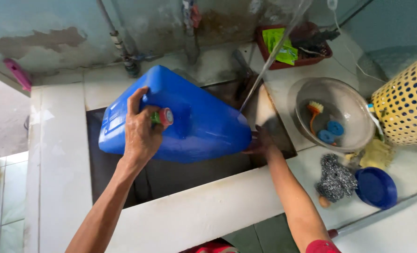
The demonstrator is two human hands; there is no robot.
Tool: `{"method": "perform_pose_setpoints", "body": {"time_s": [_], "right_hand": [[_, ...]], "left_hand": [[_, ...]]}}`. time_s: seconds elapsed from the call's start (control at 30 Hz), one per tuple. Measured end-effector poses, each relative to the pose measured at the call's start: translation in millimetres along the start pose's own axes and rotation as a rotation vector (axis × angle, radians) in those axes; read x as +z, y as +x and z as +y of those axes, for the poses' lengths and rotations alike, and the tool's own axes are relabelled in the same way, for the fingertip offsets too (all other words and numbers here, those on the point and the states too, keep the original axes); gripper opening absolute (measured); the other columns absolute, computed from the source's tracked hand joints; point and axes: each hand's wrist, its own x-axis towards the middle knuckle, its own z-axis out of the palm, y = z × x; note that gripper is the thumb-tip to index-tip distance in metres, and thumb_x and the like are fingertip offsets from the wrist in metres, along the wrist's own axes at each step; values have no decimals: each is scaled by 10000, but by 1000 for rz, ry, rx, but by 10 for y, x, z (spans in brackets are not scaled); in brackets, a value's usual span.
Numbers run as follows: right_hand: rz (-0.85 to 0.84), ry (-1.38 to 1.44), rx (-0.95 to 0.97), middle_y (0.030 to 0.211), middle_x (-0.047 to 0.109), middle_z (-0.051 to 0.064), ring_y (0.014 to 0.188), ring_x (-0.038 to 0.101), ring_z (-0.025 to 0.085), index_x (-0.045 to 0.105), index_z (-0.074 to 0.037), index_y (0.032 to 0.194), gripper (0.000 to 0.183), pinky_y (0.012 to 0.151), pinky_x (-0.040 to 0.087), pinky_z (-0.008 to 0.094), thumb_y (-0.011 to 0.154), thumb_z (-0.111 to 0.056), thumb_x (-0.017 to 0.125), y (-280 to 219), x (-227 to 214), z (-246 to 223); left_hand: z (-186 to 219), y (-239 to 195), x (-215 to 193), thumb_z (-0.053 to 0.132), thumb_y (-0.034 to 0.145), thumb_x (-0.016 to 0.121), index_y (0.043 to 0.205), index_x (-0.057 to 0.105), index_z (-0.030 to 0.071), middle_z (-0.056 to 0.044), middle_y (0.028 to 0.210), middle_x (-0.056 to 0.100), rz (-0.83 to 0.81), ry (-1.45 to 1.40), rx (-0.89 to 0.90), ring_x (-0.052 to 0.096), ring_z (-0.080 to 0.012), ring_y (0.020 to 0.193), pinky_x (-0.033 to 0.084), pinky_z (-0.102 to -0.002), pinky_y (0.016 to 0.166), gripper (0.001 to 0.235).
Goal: Wash a blue plastic water container in a large utility sink.
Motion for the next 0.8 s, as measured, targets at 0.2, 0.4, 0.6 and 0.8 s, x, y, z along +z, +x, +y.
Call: {"method": "perform_pose_setpoints", "body": {"time_s": [0.2, 0.4, 0.6, 0.8], "right_hand": [[-312, 165, -210, 1408, 591, 105, 1238, 560, 352, 537, -164, 1414, 782, 967, 447, 596, 895, -733, 404, -175, 475, 72], [-194, 73, -652, 1158, 733, 9, 1065, 672, 199, 737, -149, 1152, 289, 945, 553, 400, 883, -252, 717, -410, 142, -549], [-118, -164, -854, 1052, 723, 48, 966, 671, 206, 736, -98, 1062, 178, 865, 569, 413, 914, -197, 739, -1131, 217, -714], [96, -238, -925, 1074, 702, 6, 995, 628, 128, 696, -102, 1089, 218, 849, 532, 341, 958, -263, 759, -1077, 356, -535]], "left_hand": [[-494, -389, -318, -55, 725, 856, 1013, 706, 15, -179, 1539, 392, 119, -50, -44, 464, -405, 1421, 499, -434, 1044, 332], [-943, -1137, 101, -15, 684, 877, 994, 645, 59, -189, 1508, 364, 165, -98, -231, 499, -416, 1376, 522, -434, 1037, 394], [-1212, -1725, 1055, 35, 696, 851, 1038, 596, 58, -226, 1491, 372, 11, -145, -559, 586, -459, 1191, 533, -478, 950, 427], [-1607, -1806, 1151, 97, 724, 789, 1133, 577, 57, -248, 1471, 380, -250, -152, -604, 602, -484, 1130, 530, -502, 944, 462]]}}
